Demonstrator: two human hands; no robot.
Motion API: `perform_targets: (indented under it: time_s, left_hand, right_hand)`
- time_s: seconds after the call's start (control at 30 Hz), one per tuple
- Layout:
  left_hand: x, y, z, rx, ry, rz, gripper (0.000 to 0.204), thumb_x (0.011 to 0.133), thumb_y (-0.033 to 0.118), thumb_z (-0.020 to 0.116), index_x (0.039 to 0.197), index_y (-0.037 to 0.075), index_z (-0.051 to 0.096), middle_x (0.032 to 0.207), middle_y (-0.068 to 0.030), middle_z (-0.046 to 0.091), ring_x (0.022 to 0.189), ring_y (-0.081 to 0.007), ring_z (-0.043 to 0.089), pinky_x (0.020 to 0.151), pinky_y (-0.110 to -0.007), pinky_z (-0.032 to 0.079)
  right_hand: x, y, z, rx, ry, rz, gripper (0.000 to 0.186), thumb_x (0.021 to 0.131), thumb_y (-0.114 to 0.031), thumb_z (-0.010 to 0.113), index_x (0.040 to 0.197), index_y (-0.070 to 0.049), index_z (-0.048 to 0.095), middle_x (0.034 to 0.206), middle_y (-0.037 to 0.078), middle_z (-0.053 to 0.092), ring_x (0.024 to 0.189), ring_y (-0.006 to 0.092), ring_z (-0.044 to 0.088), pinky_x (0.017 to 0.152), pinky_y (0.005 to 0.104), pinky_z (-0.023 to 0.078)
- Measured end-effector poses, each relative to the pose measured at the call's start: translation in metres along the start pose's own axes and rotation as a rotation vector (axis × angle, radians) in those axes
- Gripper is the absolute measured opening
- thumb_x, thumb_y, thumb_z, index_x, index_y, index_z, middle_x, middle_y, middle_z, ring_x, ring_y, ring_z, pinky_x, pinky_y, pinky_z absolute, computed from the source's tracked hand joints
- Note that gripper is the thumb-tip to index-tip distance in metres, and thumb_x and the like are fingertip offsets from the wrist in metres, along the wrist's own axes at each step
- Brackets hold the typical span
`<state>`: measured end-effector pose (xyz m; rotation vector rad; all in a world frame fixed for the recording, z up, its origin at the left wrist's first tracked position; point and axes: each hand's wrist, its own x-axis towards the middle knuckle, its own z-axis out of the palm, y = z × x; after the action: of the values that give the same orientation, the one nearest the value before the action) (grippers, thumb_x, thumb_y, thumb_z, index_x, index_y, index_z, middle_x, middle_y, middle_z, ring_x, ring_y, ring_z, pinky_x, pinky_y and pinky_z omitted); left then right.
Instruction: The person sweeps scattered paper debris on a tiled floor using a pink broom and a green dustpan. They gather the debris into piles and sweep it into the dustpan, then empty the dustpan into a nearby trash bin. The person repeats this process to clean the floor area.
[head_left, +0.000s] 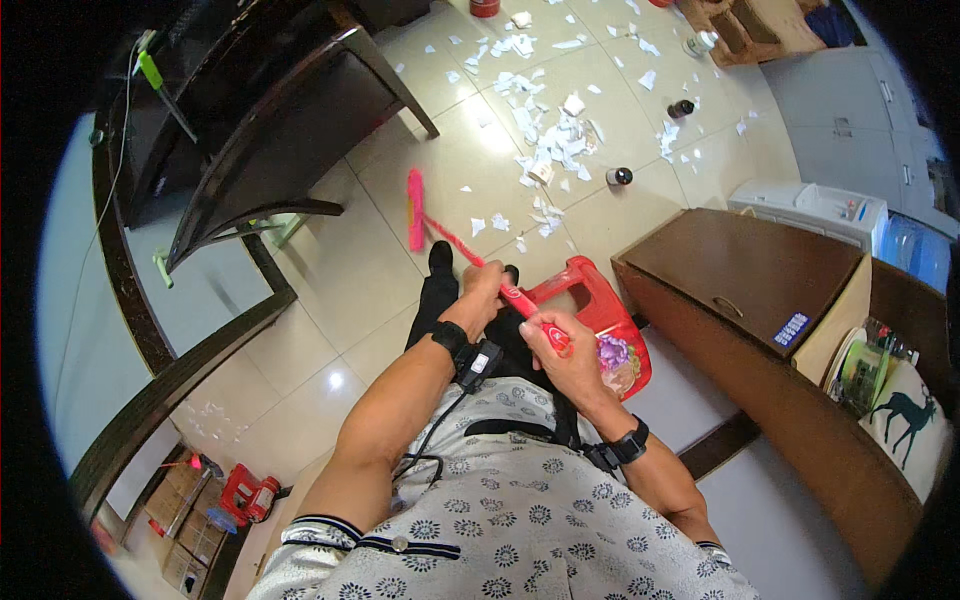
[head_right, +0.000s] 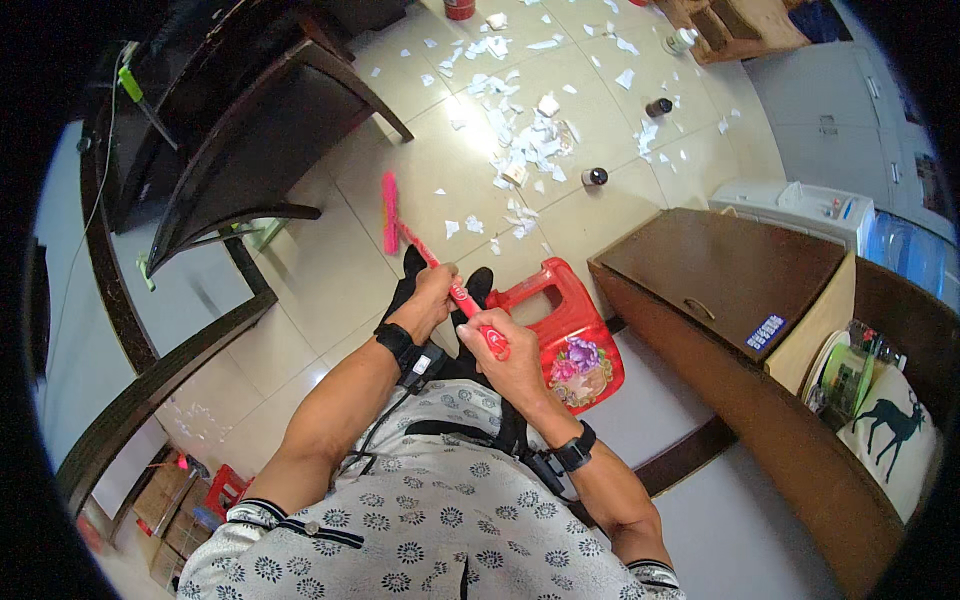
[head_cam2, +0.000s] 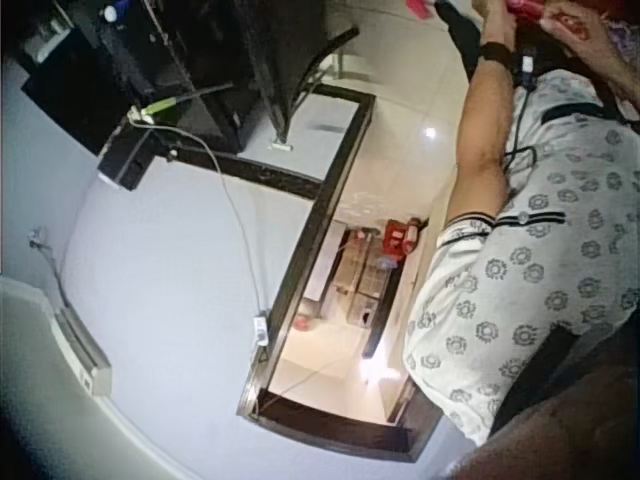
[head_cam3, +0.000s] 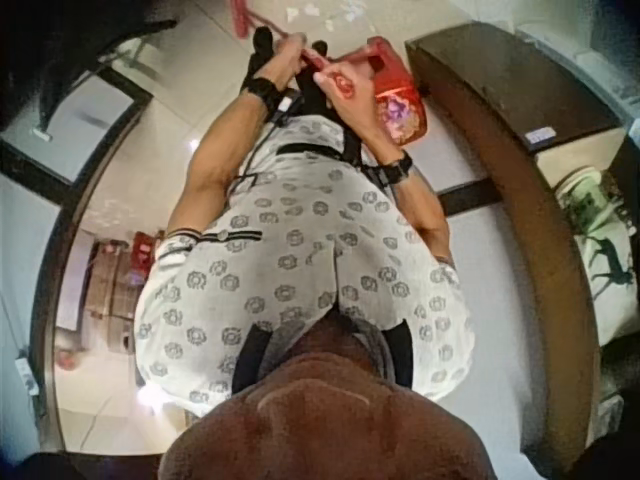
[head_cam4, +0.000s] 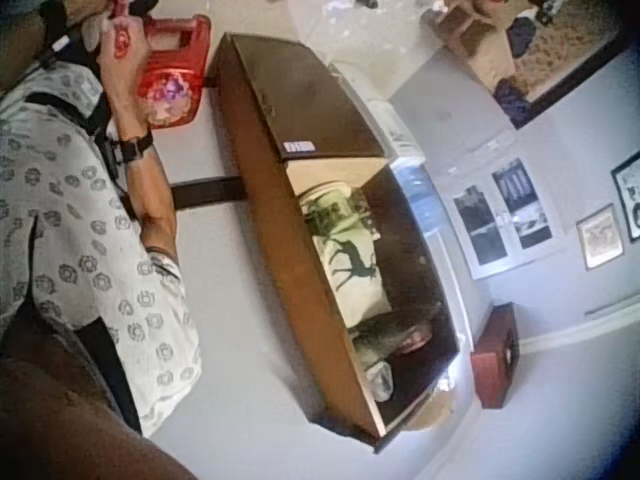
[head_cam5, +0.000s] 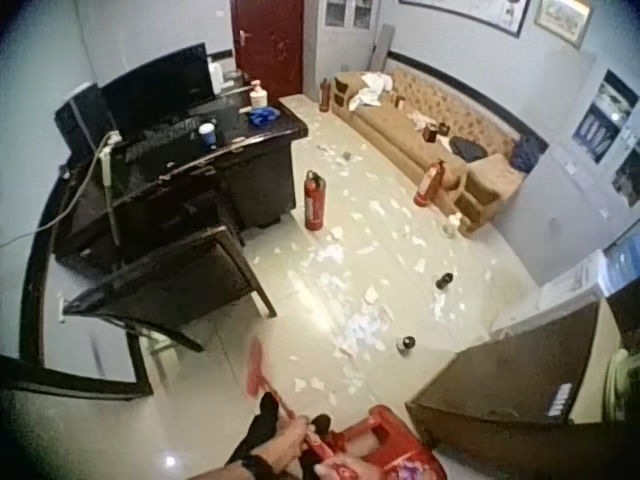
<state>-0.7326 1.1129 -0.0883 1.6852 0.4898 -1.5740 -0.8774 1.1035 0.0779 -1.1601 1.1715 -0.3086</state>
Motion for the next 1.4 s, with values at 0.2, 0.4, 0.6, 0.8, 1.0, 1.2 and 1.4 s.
perform_targets:
  time_s: [0.2,0.4,0.6,0.8,1.0,1.2,1.4]
  left_hand:
    - [0.029,-0.066,0.04,-0.075,-0.236,-0.184,0.002,0.085,0.004,0.05,0.086,0.003,0.051,0.076,-0.0076,0.057,0.065,-0.0228,0.062,0.06,-0.04,0.056]
    - [-0.009,-0.044,0.131,-0.222,-0.334,-0.127,0.008,0.088,0.007,0.052,0.081,0.005,0.048,0.067,-0.007,0.051,0.057,-0.0222,0.054,0.054,-0.04,0.051]
    - [-0.052,-0.041,0.164,-0.234,-0.434,-0.025,0.011,0.091,0.012,0.051,0.086,0.002,0.05,0.067,-0.0074,0.054,0.055,-0.0231,0.055,0.057,-0.041,0.054]
    - [-0.073,-0.057,0.168,-0.233,-0.251,-0.109,0.008,0.092,0.01,0.051,0.089,0.003,0.054,0.072,-0.0074,0.057,0.056,-0.0209,0.056,0.054,-0.038,0.051]
    - [-0.008,-0.087,0.163,-0.344,-0.379,-0.224,0.008,0.094,0.01,0.048,0.09,0.005,0.053,0.072,-0.0066,0.057,0.061,-0.0208,0.057,0.056,-0.038,0.051]
    - [-0.001,-0.068,0.172,-0.473,-0.42,-0.201,0.007,0.089,0.013,0.053,0.088,0.006,0.051,0.071,-0.0057,0.055,0.057,-0.0198,0.055,0.05,-0.038,0.047]
    - [-0.018,-0.04,0.141,-0.314,-0.297,-0.017,0.013,0.088,0.017,0.055,0.087,0.004,0.054,0.072,-0.0083,0.058,0.057,-0.0223,0.058,0.052,-0.041,0.051]
  right_hand:
    - [-0.003,0.024,-0.053,-0.102,0.056,0.036,0.018,0.093,-0.018,0.063,0.104,-0.004,0.066,0.064,0.001,0.059,0.049,0.0072,0.056,0.045,0.0239,0.044]
    - [-0.001,-0.002,-0.116,-0.421,0.135,-0.383,0.017,0.088,-0.01,0.064,0.103,-0.003,0.066,0.083,0.011,0.069,0.069,0.0205,0.067,0.064,0.0322,0.052]
    - [-0.033,-0.064,-0.145,-0.706,-0.061,-0.398,0.017,0.081,-0.007,0.066,0.098,-0.005,0.067,0.084,0.014,0.066,0.076,0.031,0.065,0.07,0.0372,0.052]
    - [-0.03,-0.071,-0.176,-0.671,-0.215,-0.322,0.013,0.084,-0.008,0.064,0.096,-0.002,0.067,0.087,0.015,0.067,0.078,0.0282,0.066,0.074,0.036,0.052]
    - [0.008,-0.045,-0.176,-0.675,-0.321,-0.387,0.016,0.083,-0.007,0.063,0.097,-0.001,0.066,0.088,0.015,0.068,0.078,0.0317,0.065,0.074,0.0394,0.051]
    - [0.015,-0.07,-0.169,-0.849,-0.407,-0.446,0.016,0.082,-0.011,0.063,0.096,-0.003,0.064,0.082,0.018,0.063,0.075,0.0345,0.062,0.068,0.0409,0.05]
    - [0.004,-0.07,-0.144,-0.833,-0.361,-0.566,0.016,0.081,-0.006,0.065,0.097,-0.004,0.065,0.086,0.017,0.065,0.076,0.032,0.064,0.069,0.0393,0.051]
